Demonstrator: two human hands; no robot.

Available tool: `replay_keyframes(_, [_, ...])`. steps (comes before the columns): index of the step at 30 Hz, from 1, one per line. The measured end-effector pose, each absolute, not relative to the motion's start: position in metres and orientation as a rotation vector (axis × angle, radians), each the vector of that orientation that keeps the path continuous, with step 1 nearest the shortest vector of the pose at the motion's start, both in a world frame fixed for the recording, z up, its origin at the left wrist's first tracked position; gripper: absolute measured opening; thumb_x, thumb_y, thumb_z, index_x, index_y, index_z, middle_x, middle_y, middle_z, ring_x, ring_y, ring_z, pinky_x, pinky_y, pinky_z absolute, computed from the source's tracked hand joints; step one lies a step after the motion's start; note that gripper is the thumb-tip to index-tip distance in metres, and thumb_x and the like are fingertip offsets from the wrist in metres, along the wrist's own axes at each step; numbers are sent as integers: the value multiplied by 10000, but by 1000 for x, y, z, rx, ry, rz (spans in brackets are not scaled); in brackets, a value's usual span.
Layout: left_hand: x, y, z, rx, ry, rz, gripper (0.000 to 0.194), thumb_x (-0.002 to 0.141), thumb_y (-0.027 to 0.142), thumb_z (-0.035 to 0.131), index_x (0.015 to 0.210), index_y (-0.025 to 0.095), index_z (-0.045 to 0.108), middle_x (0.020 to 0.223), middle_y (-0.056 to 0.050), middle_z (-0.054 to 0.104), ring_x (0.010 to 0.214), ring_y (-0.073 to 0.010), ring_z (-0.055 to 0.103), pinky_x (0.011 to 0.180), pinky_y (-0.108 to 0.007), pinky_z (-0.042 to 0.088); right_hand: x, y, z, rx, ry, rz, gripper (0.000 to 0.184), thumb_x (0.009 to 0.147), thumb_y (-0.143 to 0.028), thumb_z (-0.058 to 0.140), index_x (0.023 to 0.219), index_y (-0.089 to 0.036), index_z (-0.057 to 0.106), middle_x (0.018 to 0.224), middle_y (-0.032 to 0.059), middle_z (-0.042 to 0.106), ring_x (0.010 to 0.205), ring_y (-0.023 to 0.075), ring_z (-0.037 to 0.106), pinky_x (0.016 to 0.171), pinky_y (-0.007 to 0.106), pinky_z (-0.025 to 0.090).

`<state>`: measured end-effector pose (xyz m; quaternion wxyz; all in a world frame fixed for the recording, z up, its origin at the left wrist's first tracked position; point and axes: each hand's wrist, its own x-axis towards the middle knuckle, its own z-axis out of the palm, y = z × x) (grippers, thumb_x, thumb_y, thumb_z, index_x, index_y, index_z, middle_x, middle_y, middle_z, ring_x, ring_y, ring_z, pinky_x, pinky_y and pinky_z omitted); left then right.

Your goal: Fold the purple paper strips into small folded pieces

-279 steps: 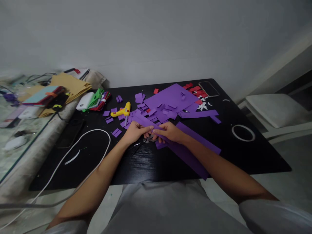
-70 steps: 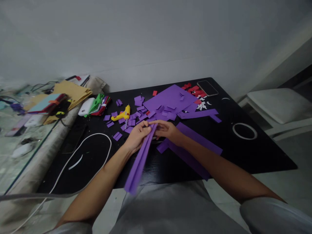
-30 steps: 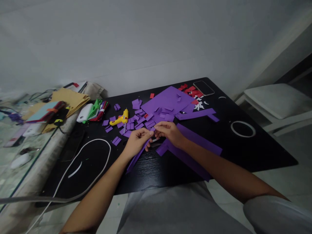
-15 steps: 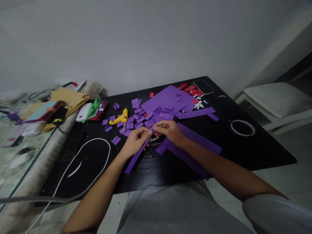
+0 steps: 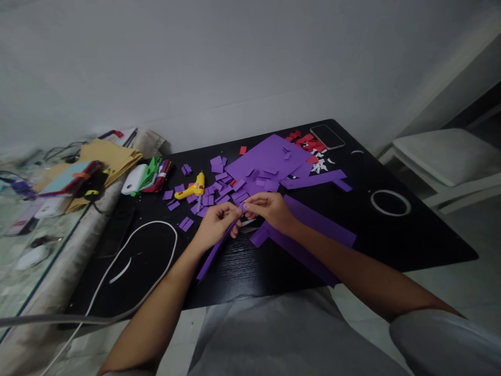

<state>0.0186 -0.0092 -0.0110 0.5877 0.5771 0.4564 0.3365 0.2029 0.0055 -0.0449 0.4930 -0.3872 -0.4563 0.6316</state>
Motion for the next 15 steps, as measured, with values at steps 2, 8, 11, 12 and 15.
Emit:
replay_keyframes(2, [19,-10,-13,1335,1065,811,430,796,551,767,802,142,636,640,-13,676,476,-114,621,466,-223,543,203,5,-45,-935,-1134,1511,357,649,-424,881,842,-150,756,661,19,737,611,154,707,657,301,617])
replay_keyframes(8, [23,-13,-14,1296,1095,875,439,769,552,792,863,156,626,631,-7,688,492,-130,649,501,-239,569,203,2,-41,-914,-1155,1473,320,653,-399,880,836,-159,775,685,16,744,591,132,679,639,282,607])
replay_keyframes(11, [23,-15,-12,1284,1086,915,450,771,567,783,853,156,619,613,-4,685,468,-123,638,496,-232,561,203,0,-38,-885,-1150,1459,325,659,-373,877,889,-167,776,725,16,754,616,134,688,659,284,609])
replay_keyframes(12, [23,-15,-11,1280,1081,925,449,773,568,781,851,157,617,609,-3,683,463,-121,635,491,-228,556,203,-1,-37,-877,-1146,1450,322,660,-363,877,896,-169,773,733,16,755,621,134,691,665,285,609])
replay_keyframes(15, [23,-16,-10,1277,1074,928,440,782,559,779,852,156,616,619,-4,688,467,-122,640,490,-226,555,202,-3,-36,-862,-1153,1430,293,664,-351,878,862,-168,764,731,16,752,622,134,689,679,293,609])
